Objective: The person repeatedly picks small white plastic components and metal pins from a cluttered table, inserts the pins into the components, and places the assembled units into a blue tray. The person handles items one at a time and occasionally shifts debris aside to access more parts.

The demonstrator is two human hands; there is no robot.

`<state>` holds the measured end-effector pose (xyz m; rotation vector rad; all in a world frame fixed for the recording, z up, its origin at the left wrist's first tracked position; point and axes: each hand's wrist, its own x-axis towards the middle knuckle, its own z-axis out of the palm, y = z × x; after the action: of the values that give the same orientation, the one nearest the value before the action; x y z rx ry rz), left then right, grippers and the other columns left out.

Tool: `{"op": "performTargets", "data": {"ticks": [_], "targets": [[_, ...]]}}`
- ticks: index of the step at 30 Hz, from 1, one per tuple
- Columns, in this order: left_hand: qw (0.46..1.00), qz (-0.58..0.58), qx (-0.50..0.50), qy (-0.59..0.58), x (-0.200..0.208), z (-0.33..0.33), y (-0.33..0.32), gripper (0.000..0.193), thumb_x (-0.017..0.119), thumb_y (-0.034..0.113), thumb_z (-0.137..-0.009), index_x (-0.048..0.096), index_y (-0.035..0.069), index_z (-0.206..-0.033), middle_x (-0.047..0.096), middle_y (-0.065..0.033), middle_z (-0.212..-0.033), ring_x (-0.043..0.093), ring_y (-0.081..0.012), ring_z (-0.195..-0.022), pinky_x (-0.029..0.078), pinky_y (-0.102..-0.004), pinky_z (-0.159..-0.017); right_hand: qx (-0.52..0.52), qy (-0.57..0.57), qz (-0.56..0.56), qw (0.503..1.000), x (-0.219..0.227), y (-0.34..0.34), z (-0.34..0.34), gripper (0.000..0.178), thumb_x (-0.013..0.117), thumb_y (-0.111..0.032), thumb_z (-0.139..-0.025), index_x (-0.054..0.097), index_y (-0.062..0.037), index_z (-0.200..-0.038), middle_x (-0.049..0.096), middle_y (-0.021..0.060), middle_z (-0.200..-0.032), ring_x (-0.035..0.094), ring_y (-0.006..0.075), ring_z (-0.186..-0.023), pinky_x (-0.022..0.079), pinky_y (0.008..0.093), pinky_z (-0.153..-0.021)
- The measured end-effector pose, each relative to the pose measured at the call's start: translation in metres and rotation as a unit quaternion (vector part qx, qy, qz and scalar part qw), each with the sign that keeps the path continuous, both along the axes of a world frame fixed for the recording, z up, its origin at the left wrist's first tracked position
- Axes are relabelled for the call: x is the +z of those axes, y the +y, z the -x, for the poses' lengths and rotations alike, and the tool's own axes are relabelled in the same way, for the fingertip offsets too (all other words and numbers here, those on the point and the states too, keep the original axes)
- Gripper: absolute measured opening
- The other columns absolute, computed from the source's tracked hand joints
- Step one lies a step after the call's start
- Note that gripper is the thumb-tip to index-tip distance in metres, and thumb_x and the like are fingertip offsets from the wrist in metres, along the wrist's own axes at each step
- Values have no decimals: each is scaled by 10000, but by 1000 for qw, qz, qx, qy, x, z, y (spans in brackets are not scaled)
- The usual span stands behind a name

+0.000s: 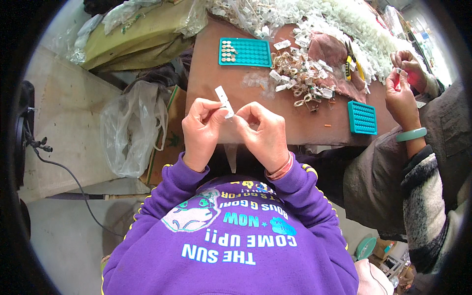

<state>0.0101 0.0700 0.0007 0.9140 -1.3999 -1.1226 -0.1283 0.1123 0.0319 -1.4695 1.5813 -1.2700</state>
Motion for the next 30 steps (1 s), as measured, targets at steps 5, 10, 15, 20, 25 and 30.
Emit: {"op": "performTargets", "data": {"ticks": [5,10,15,20,25,30], "targets": [[969,-133,-13,209,-1,11,1,107,644,77,-905,560,17,-934,646,-55,-873,619,-105,-778,500,-243,-682,26,-111,-30,993,-5,1,-4,84,675,-50,-855,632,21,-843,624,3,-670,547,26,-643,452,207,-566],[900,-280,-53,330,2,16,1,125,584,152,-958,549,35,-983,646,-66,-915,614,-111,-802,500,-251,-718,6,-218,-1,976,-10,-2,-10,66,674,-36,-855,654,25,-871,657,16,-713,540,14,-661,453,200,-576],[902,-283,-83,314,0,14,-7,160,554,194,-977,537,42,-1021,648,-102,-990,635,-171,-923,508,-299,-844,0,-124,-9,992,-8,-13,-10,85,706,-48,-820,670,0,-882,670,18,-725,563,11,-683,467,199,-593],[885,-209,-87,406,-4,23,-43,150,531,191,-984,506,52,-1033,642,-119,-990,645,-225,-947,514,-362,-873,56,-13,58,997,8,-47,16,139,696,-100,-813,681,0,-909,687,57,-729,616,51,-679,497,232,-616],[871,-207,-82,438,-12,25,-84,147,512,203,-993,482,71,-1051,621,-101,-959,614,-159,-811,525,-313,-737,31,243,141,959,4,-135,48,168,682,-161,-817,695,-45,-938,692,133,-845,684,257,-768,522,345,-675],[878,-239,-65,410,-18,22,-88,126,516,200,-995,489,83,-1030,591,-52,-900,448,-67,-602,396,-190,-536,18,332,127,934,-23,-202,53,129,676,-185,-801,713,-81,-867,663,116,-832,650,312,-795,512,404,-729]]}}
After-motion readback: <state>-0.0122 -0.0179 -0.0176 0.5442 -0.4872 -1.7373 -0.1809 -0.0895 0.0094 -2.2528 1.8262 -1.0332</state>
